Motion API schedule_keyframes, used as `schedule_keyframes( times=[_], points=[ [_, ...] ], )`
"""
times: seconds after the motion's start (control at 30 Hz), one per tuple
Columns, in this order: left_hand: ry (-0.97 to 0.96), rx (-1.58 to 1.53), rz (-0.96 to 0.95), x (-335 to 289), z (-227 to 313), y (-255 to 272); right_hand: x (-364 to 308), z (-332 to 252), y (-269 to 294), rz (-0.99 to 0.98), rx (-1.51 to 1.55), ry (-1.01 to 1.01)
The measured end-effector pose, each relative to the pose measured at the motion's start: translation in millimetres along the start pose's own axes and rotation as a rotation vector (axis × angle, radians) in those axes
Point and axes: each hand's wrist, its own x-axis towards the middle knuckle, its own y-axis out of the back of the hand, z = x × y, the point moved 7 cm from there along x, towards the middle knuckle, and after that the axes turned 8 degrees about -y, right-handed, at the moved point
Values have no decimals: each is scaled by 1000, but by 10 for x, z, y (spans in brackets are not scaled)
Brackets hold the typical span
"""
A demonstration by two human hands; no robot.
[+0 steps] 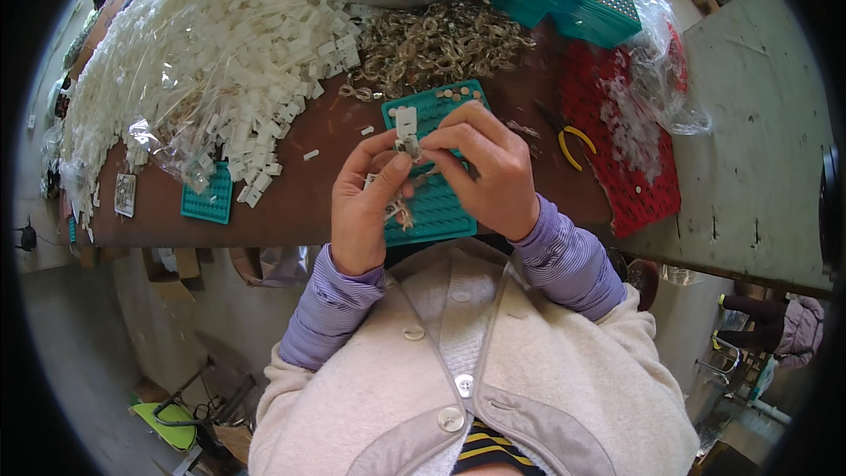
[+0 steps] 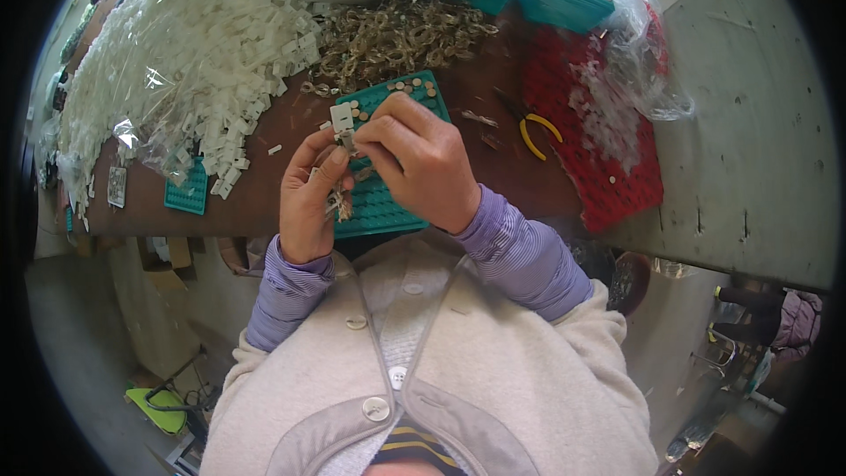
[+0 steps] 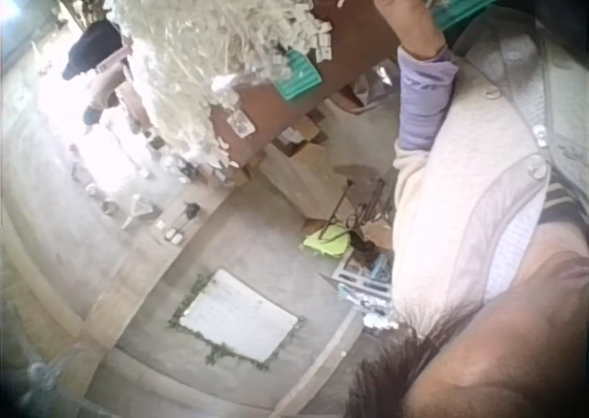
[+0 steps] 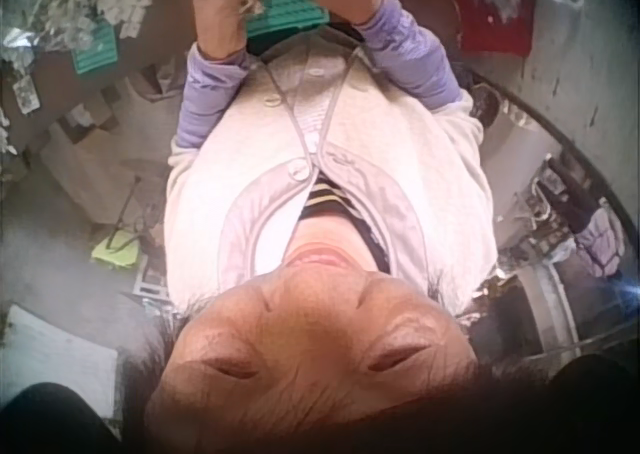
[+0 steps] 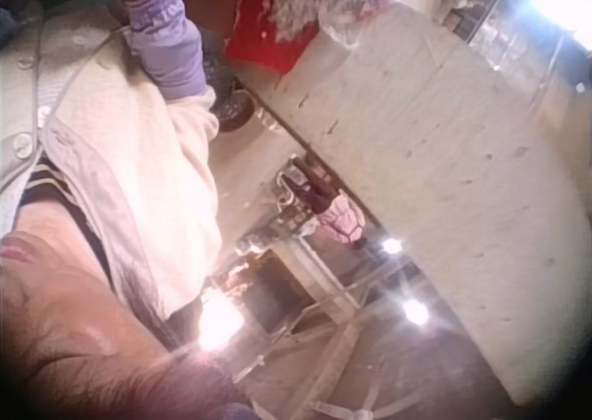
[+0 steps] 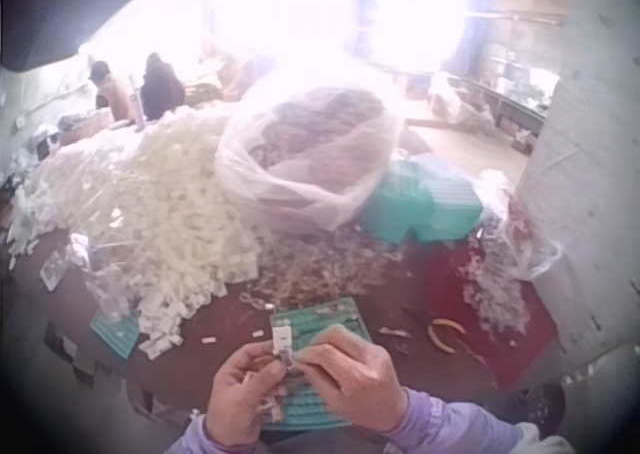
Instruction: The person assembles small electronic modules by inserting metal pins into white plastic housings and placing round components into a green tray. They repeatedly test each unit with a red light indicator and place finished units into the tray.
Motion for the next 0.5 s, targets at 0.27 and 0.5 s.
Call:
schedule_keyframes(
  times=[0.27,0.5],
  points=[
    [-9,109,-42,-84,-9,-208,-171,-163,79,48,-145,13],
    [3,222,-118,-120,19,-177,-206,-174,120,72,-56,-10]
  ],
)
